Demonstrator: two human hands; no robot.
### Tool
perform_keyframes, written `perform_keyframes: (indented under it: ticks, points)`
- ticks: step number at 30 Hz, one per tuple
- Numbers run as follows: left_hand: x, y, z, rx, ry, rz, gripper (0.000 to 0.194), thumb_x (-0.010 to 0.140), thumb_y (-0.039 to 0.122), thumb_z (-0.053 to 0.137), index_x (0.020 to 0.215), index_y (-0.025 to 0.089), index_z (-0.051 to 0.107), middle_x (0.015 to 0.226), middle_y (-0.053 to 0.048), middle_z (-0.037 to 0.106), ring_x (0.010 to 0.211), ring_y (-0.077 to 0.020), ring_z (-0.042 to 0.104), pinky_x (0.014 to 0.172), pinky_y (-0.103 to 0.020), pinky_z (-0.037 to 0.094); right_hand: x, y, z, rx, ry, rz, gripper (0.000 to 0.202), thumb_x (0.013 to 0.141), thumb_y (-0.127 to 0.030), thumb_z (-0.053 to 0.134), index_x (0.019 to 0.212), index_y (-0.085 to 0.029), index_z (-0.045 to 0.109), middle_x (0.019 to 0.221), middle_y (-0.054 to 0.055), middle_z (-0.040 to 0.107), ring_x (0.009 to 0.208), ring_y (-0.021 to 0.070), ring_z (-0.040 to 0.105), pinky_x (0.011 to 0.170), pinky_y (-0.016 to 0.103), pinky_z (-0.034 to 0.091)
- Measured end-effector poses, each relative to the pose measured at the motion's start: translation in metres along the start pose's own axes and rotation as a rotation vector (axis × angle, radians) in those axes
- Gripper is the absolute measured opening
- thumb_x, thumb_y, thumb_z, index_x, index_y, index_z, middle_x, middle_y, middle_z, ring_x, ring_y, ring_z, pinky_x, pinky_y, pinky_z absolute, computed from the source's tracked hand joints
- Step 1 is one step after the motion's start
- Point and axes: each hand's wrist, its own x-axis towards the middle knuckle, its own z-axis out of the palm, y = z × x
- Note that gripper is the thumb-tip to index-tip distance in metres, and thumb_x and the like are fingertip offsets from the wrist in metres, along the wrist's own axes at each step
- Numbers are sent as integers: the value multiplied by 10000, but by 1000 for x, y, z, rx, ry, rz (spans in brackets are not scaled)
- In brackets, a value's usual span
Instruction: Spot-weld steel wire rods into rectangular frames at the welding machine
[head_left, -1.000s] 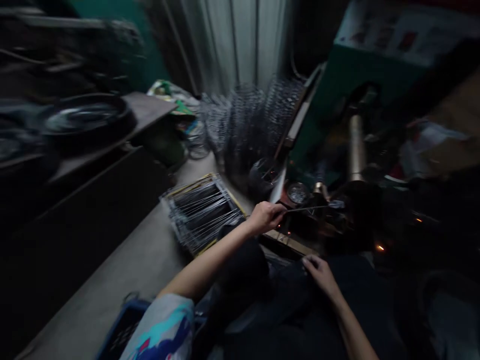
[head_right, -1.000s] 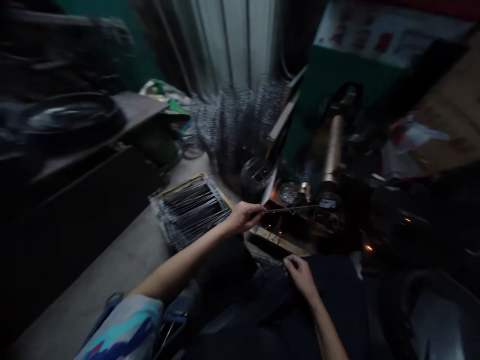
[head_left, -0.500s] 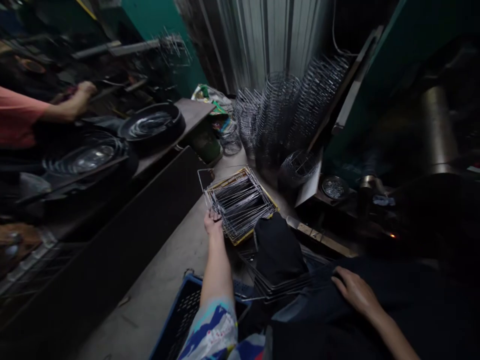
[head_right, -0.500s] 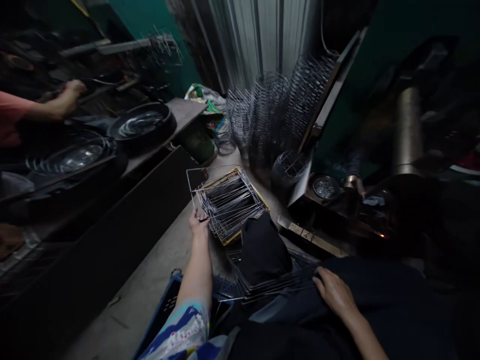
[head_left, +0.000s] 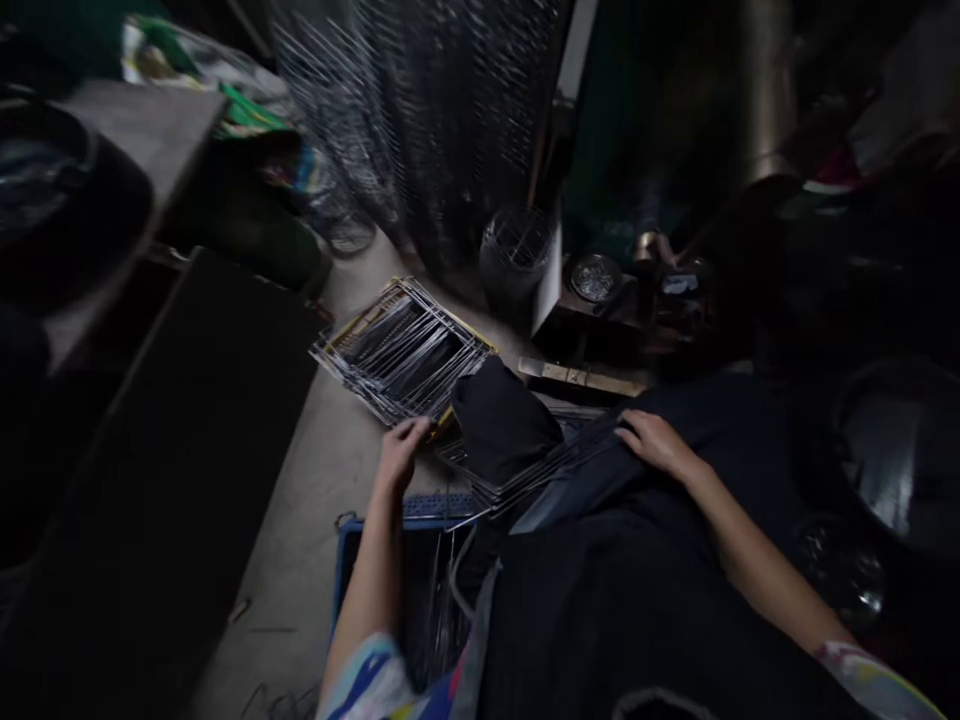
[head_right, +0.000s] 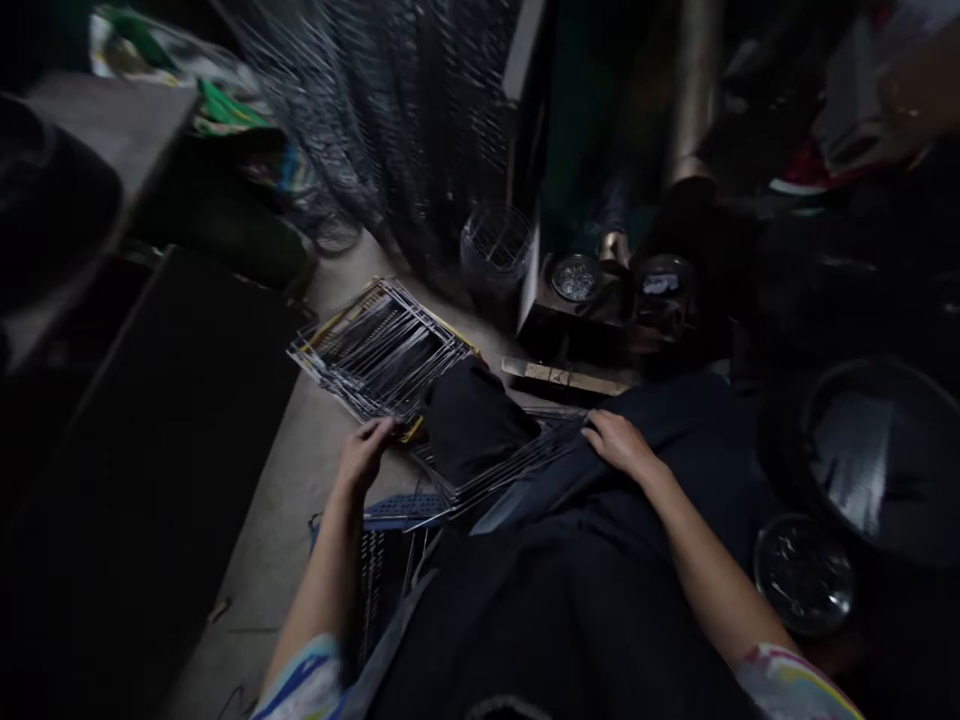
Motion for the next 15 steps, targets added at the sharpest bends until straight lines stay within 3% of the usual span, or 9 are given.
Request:
perform_keyframes:
  ticks: [2, 4, 6, 9, 12, 15]
  points:
    - [-34, 9, 17, 177, -319, 141, 341, 697, 472, 780, 806, 155, 717, 871, -72, 682, 907, -232, 603, 858, -330, 467, 1, 3, -6, 27, 43, 8, 173, 911, -288, 569, 1032, -213, 669, 1026, 80, 689, 955, 226, 638, 873, 296, 468]
    - [-62, 18, 33, 400, -520, 336, 261, 802, 439, 693, 835, 181, 716, 927, -79, 656, 935, -227, 582, 879, -334, 454, 1, 7, -12, 33, 98, 3, 171, 916, -286, 570, 1037, -219, 671, 1039, 79, 689, 969, 228, 633, 883, 302, 467]
    - [-80, 25, 45, 550, -552, 465, 264, 890, 422, 578, 838, 191, 694, 923, -81, 623, 907, -212, 567, 845, -323, 457, -1, 13, -20, 24, 151, -8, 179, 927, -284, 551, 1043, -216, 670, 1053, 83, 686, 970, 230, 632, 892, 317, 468]
    - [-89, 30, 58, 648, -586, 537, 272, 923, 411, 519, 849, 193, 665, 901, -81, 598, 876, -208, 551, 811, -320, 461, -11, 23, -36, 35, 248, -18, 194, 929, -289, 534, 1037, -198, 668, 1065, 92, 683, 967, 235, 635, 892, 333, 474]
    - [-86, 38, 65, 709, -549, 595, 284, 907, 416, 521, 774, 195, 640, 838, -76, 575, 824, -214, 541, 772, -325, 465, -31, 36, -60, 82, 381, -32, 213, 931, -316, 514, 1015, -193, 666, 1027, 86, 690, 952, 236, 640, 887, 338, 477]
    - [-74, 57, 68, 719, -527, 577, 313, 901, 448, 512, 767, 192, 634, 835, -76, 583, 811, -214, 563, 758, -311, 470, -62, 60, -86, 82, 573, 34, 231, 927, -349, 502, 995, -207, 671, 999, 73, 694, 936, 232, 642, 885, 339, 470]
